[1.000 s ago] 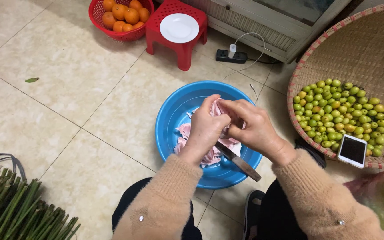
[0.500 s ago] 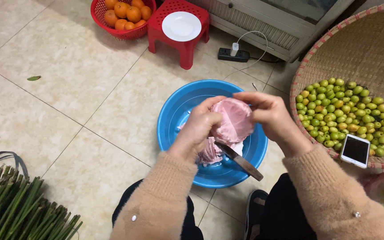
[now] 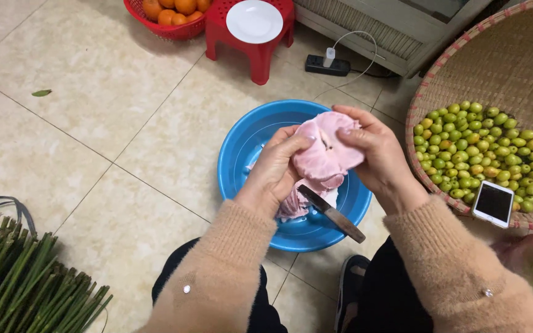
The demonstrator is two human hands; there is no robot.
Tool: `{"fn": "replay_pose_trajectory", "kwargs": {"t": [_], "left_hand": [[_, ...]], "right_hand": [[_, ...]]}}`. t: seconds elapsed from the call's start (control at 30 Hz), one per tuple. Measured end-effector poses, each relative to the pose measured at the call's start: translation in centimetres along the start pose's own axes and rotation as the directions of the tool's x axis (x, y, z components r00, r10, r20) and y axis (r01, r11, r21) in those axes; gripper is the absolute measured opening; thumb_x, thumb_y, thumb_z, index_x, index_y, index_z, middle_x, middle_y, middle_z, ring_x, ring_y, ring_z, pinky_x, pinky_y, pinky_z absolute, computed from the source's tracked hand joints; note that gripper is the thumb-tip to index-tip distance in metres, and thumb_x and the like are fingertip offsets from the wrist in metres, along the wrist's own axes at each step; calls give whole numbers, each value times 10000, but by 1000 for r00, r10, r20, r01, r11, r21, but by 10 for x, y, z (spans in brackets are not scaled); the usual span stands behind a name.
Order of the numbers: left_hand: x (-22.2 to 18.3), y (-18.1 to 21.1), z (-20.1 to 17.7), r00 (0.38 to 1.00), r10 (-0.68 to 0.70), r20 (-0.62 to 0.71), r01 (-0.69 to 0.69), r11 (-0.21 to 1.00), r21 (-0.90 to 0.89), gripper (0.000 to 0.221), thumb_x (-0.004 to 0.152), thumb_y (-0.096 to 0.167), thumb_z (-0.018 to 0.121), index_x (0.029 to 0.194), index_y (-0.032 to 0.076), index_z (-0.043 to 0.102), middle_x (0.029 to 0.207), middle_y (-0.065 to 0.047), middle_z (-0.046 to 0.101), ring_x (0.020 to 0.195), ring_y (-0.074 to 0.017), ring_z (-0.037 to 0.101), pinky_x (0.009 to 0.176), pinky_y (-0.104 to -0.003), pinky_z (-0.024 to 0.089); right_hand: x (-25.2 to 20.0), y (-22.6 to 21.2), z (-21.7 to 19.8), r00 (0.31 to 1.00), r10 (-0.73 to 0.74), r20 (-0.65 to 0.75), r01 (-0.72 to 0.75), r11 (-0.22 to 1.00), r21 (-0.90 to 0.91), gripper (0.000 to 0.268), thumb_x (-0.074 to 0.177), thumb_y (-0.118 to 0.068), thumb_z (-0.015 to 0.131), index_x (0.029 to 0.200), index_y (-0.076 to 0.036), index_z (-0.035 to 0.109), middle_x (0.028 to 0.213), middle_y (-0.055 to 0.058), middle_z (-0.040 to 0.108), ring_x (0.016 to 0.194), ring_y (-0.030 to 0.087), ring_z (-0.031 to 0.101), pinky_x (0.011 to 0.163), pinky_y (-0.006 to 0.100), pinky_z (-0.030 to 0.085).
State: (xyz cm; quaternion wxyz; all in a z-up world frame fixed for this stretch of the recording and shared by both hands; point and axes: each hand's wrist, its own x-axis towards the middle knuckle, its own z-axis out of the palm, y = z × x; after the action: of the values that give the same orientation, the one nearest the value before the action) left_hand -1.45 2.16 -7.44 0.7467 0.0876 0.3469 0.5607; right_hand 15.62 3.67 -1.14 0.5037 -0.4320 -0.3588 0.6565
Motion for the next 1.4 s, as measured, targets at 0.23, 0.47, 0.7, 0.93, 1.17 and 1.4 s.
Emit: {"fn": "replay_pose_trajectory", "kwargs": {"t": [0.23,0.47,0.7,0.93,1.17,1.4], "left_hand": [[-15,32,-4,992,37,-121,-40,999,-16,380,783,12,731,1149,35,632,921,-130,616,818,-240,672,647,-376,624],[55,-6,-98,894,242,-378,-34,876,480,549,774,78,632,1320,71,577,1116,-219,632,1050,-370,672,830,-490,600],[78,-56,-166,863,246,-441,372,281,884,645,870,354,636,1490,274,476,1392,-83,650,1366,-276,567,1139,-451,449],[132,-94,-220,841,274,-467,470,60,881,480,904,252,590,1371,356,625,1347,-47,577,1311,-309,590,1065,-480,491],[150,-119,-250,850,220,-478,478,59,877,471,975,191,506,1428,288,592,1386,-88,588,1349,-343,568,1108,-480,470],[118,-98,-203,790,177,-587,593,20,805,527,945,226,522,1463,309,567,1466,-67,503,1344,-362,551,1104,-497,472]], "right_hand": [[39,-6,-45,979,68,-190,10,925,380,357,905,-15,663,1256,-79,645,920,188,693,647,249,661,514,258,553],[30,88,-18,975,-31,-222,-61,915,-399,653,613,29,642,1226,-189,699,1046,71,670,863,242,656,656,356,570],[27,229,-67,972,100,-210,-212,755,-620,601,627,13,766,1211,-108,691,963,111,651,924,276,634,745,418,546],[33,249,-83,943,240,-232,-329,791,-517,576,702,-17,706,1275,-68,682,957,157,664,702,238,652,450,356,567],[24,209,-52,938,217,-269,-323,828,-458,605,665,-9,653,1264,-65,712,921,115,644,787,205,618,573,312,495],[35,222,-46,967,156,-199,-237,833,-499,617,675,-16,643,1287,-65,700,995,152,685,934,249,648,723,357,527]]}}
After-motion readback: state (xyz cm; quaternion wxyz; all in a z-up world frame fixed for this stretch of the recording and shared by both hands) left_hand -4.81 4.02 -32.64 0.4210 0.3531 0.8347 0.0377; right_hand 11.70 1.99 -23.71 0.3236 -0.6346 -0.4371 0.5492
